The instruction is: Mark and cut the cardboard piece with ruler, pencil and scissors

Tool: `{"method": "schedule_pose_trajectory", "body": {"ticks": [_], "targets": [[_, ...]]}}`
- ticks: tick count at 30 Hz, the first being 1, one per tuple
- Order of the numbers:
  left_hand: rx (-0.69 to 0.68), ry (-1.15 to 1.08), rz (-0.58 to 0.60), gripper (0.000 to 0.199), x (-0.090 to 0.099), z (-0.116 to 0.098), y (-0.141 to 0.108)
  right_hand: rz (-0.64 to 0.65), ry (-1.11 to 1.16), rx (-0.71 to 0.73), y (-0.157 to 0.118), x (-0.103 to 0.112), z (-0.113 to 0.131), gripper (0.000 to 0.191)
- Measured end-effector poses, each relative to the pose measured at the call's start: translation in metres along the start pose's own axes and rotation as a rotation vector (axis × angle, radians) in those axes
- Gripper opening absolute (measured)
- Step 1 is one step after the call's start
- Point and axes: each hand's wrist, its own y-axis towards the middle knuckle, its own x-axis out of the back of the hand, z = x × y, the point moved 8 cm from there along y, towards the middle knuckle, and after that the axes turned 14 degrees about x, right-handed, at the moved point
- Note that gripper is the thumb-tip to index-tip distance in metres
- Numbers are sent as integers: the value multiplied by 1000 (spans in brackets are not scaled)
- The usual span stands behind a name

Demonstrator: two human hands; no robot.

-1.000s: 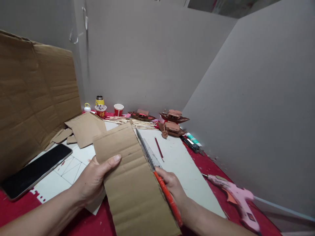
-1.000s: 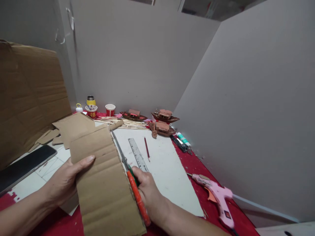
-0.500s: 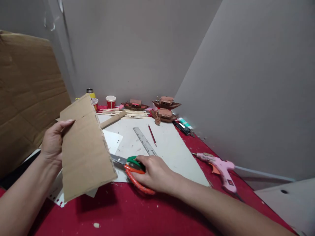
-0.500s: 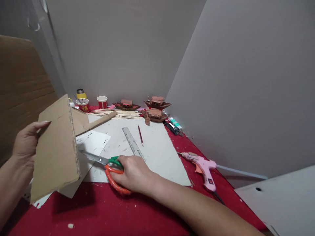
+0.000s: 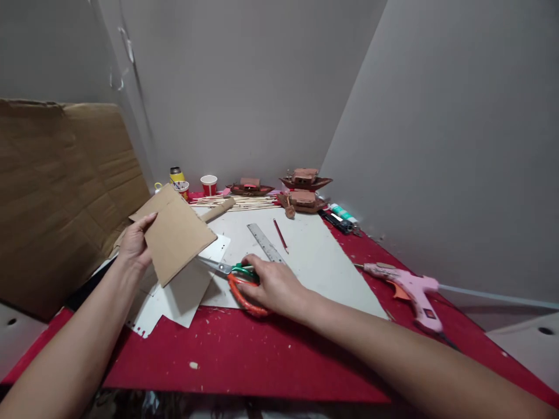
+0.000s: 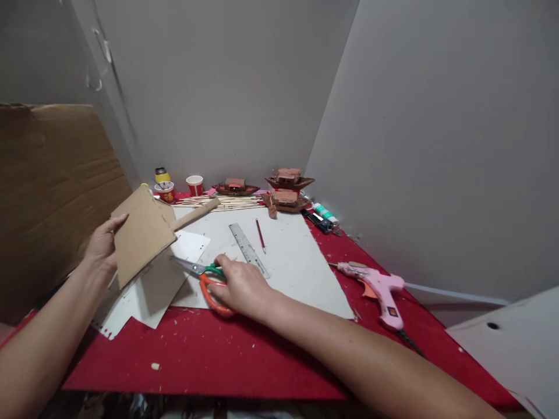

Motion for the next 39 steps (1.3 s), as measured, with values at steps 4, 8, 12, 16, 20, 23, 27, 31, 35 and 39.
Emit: {"method": "schedule_pose_trajectory", "body": {"ticks": [4,8,12,16,20,23,27,31,35,39], "targets": [[6,24,48,11,-1,2,7,-96,-53,-113,-15,34,-35,38],[116,123,81,9,-4,19,8,-187,-158,-298,-40,74,-83,42],[218,259,150,12,-11,49,6,-216,-247,-471,-59,92,-128,46],[246,384,271,14,-22,80,-2,-181,-284,-540,-62,88,-157,45],[278,508,418,16,-31,103,-12,-125,-318,-528,-55,81,-165,38],[297,563,519,29,-38,112,-22,-100,-364,-452,-45,77,-150,32],[293,574,583,48,-44,116,-31,-28,-359,-274,-17,62,-108,36],[278,564,566,72,-42,116,-30,162,-317,-199,12,39,-80,38],[286,553,520,87,-38,118,-29,320,-321,-219,30,30,-84,30],[309,520,519,90,-38,122,-34,392,-301,-231,36,29,-95,30]]}}
